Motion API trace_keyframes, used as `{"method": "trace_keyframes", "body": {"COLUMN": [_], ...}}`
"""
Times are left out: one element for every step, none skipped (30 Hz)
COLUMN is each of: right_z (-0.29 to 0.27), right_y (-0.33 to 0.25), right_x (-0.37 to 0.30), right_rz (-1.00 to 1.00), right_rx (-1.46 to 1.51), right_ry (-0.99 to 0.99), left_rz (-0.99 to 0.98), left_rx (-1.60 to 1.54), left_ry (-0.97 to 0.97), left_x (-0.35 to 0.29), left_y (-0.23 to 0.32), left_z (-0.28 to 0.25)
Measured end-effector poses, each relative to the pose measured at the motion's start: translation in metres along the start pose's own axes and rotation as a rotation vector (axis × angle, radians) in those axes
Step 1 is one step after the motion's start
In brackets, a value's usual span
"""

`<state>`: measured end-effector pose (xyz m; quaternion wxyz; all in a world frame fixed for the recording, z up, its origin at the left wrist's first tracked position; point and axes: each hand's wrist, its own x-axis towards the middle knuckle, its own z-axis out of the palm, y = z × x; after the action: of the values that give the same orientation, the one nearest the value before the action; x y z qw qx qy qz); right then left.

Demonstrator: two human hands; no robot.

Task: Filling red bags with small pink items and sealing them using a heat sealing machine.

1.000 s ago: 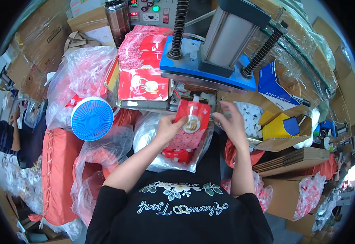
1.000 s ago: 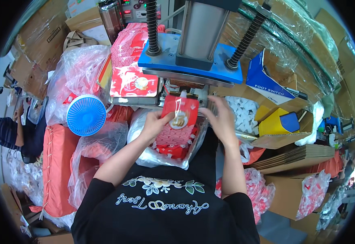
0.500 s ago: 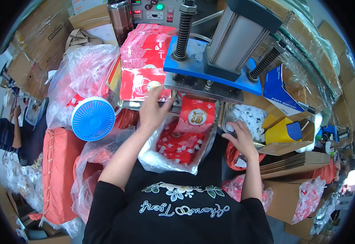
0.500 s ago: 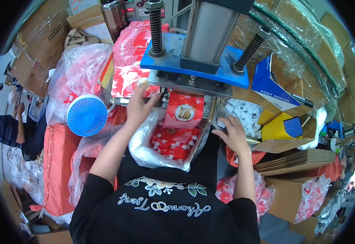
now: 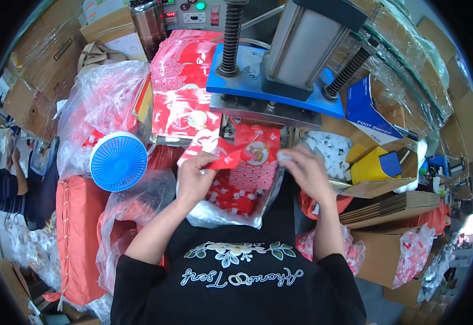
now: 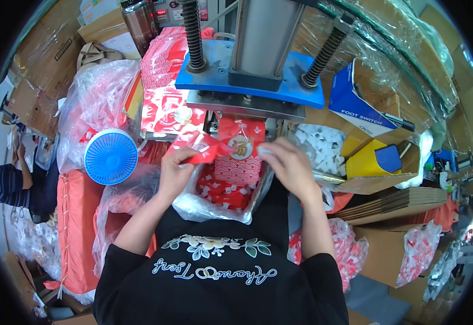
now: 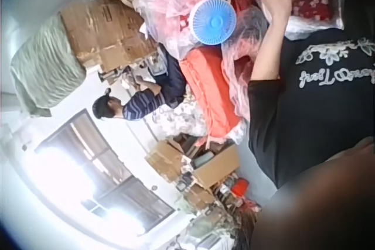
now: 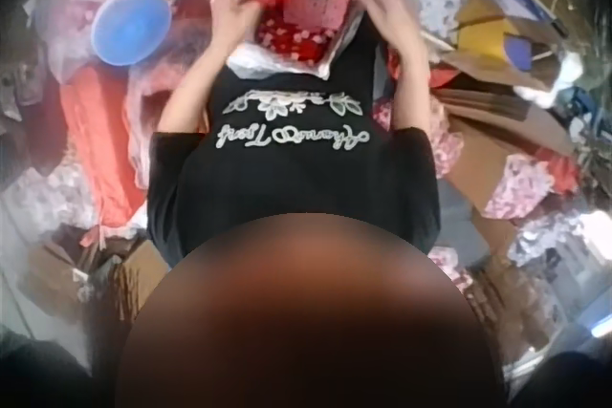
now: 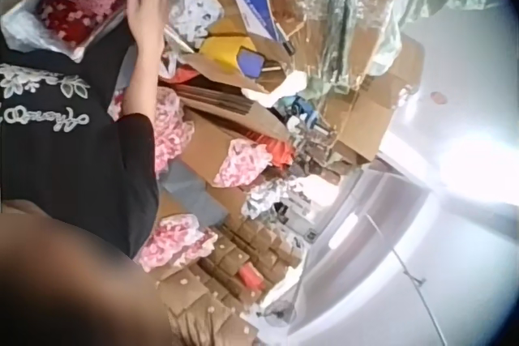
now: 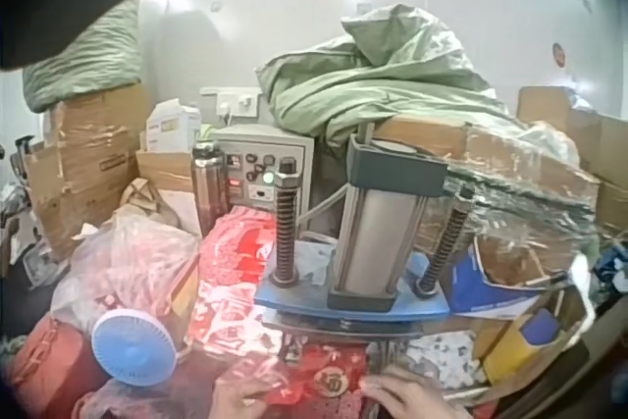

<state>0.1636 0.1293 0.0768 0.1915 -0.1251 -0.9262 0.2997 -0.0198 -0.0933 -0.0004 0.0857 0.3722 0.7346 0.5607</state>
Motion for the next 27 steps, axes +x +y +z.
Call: {"method": "trace_keyframes", "body": {"right_z": [0.003, 0.006, 0.009, 0.011, 0.013, 0.013, 0.014, 0.017, 0.019, 0.020, 0.020, 0.021, 0.019, 0.015, 0.009, 0.005, 0.002, 0.000, -0.004, -0.006, -0.006, -0.003, -0.002, -0.003, -0.003, -0.004, -0.003], "right_y": [-0.010, -0.015, -0.018, -0.018, -0.019, -0.020, -0.020, -0.017, -0.014, -0.012, -0.009, -0.004, 0.010, 0.018, 0.027, 0.050, 0.058, 0.064, 0.071, 0.077, 0.086, 0.092, 0.098, 0.104, 0.105, 0.105, 0.107], "right_x": [0.004, 0.005, 0.007, 0.007, 0.008, 0.010, 0.011, 0.013, 0.014, 0.015, 0.017, 0.019, 0.019, 0.018, 0.017, 0.015, 0.012, 0.008, 0.003, -0.002, -0.006, -0.009, -0.011, -0.012, -0.012, -0.013, -0.015], "right_rz": [-0.037, -0.074, -0.078, -0.136, -0.194, -0.195, -0.203, -0.168, -0.131, -0.134, -0.048, 0.039, 0.072, 0.159, 0.246, 0.204, 0.200, 0.253, 0.308, 0.335, 0.333, 0.361, 0.390, 0.394, 0.414, 0.430, 0.428], "right_rx": [-0.042, -0.096, -0.098, -0.115, -0.132, -0.074, -0.073, 0.017, 0.106, 0.106, 0.142, 0.178, 0.205, 0.274, 0.343, 0.425, 0.419, 0.687, 0.955, 1.026, 1.022, 1.172, 1.324, 1.328, 1.470, 1.612, 1.636], "right_ry": [-0.085, -0.157, -0.159, -0.256, -0.352, -0.390, -0.390, -0.340, -0.289, -0.288, -0.152, -0.015, 0.080, 0.128, 0.175, 0.190, 0.188, 0.234, 0.286, 0.292, 0.289, 0.320, 0.350, 0.345, 0.376, 0.408, 0.412], "left_rz": [0.001, 0.014, 0.012, 0.009, -0.002, -0.002, -0.071, -0.138, -0.201, -0.199, -0.270, -0.341, -0.362, -0.360, -0.509, -0.655, -0.649, -0.646, -0.720, -0.794, -0.762, -0.765, -0.731, -0.697, -0.565, -0.426, -0.250], "left_rx": [0.033, 0.087, 0.027, -0.032, 0.055, 0.057, -0.056, -0.169, -0.232, -0.230, -0.264, -0.299, -0.323, -0.325, -0.473, -0.626, -0.792, -0.799, -0.852, -0.905, -0.974, -0.975, -0.897, -0.818, -0.543, -0.270, -0.138], "left_ry": [-0.028, -0.066, -0.134, -0.203, -0.292, -0.290, -0.327, -0.364, -0.333, -0.330, -0.281, -0.231, -0.186, -0.183, -0.135, -0.092, -0.067, -0.064, -0.051, -0.032, -0.051, -0.048, -0.065, -0.080, -0.138, -0.195, -0.174], "left_x": [-0.004, -0.011, -0.017, -0.021, -0.024, -0.024, -0.023, -0.022, -0.021, -0.018, -0.012, -0.005, 0.002, 0.011, 0.020, 0.027, 0.034, 0.038, 0.044, 0.048, 0.049, 0.049, 0.050, 0.051, 0.053, 0.060, 0.064], "left_y": [-0.003, 0.001, -0.003, -0.002, 0.003, 0.003, -0.001, -0.004, -0.008, -0.009, -0.009, -0.010, -0.011, -0.004, 0.004, 0.010, 0.011, 0.013, 0.022, 0.028, 0.016, 0.012, 0.008, 0.003, 0.003, 0.003, -0.003], "left_z": [0.007, 0.012, 0.018, 0.022, 0.021, 0.023, 0.026, 0.029, 0.033, 0.038, 0.043, 0.049, 0.057, 0.061, 0.064, 0.069, 0.074, 0.076, 0.076, 0.075, 0.079, 0.079, 0.078, 0.076, 0.067, 0.053, 0.040]}}
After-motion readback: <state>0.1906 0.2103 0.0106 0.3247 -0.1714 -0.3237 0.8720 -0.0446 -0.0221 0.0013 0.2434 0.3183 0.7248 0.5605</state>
